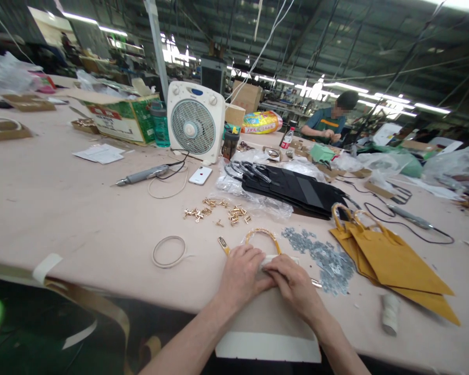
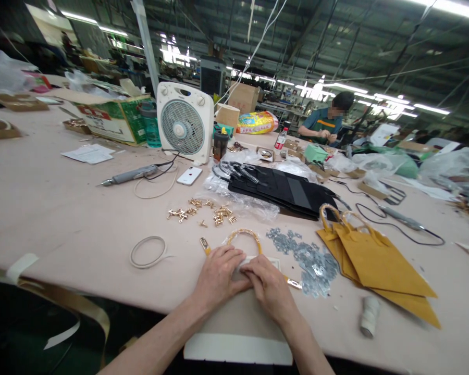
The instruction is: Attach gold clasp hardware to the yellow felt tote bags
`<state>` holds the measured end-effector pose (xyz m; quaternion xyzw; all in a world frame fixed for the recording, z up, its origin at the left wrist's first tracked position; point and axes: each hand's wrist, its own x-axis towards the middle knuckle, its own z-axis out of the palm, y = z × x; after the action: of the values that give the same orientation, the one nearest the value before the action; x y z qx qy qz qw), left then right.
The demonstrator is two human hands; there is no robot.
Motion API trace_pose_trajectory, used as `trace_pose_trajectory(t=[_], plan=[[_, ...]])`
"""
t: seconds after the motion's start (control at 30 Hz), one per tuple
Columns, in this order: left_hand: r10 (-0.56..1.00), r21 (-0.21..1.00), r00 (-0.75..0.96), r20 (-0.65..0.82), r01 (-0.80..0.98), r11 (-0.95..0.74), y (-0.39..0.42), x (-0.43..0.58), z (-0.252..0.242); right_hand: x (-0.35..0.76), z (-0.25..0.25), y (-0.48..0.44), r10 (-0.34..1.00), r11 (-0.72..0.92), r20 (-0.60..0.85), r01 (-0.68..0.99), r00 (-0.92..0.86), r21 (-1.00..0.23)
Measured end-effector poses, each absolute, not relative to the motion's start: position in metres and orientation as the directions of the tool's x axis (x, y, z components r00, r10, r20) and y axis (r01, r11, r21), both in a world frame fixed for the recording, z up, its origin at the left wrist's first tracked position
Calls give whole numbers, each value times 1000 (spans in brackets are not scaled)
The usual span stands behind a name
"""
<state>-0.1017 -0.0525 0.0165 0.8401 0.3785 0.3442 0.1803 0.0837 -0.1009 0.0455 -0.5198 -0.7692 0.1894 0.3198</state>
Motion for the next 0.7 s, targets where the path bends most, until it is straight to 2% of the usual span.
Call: trace_pose_trajectory(t=[0.17, 0.43, 0.57, 0.7], plan=[[775, 583, 456, 438, 512, -631, -54, -101, 17, 81, 47, -95, 953, 297, 238, 744, -189, -598], [767, 572, 465, 443, 512, -641, -54, -101, 22, 79, 71, -79, 985, 152, 23, 803, -170, -576], [724, 508, 502, 473, 517, -689, -51, -101, 17, 76, 74, -84, 990, 139, 67, 804, -123, -578], [675, 426, 519, 524, 527, -736, -37, -98, 1, 84, 63, -95, 960, 261, 249, 728, -128, -633]])
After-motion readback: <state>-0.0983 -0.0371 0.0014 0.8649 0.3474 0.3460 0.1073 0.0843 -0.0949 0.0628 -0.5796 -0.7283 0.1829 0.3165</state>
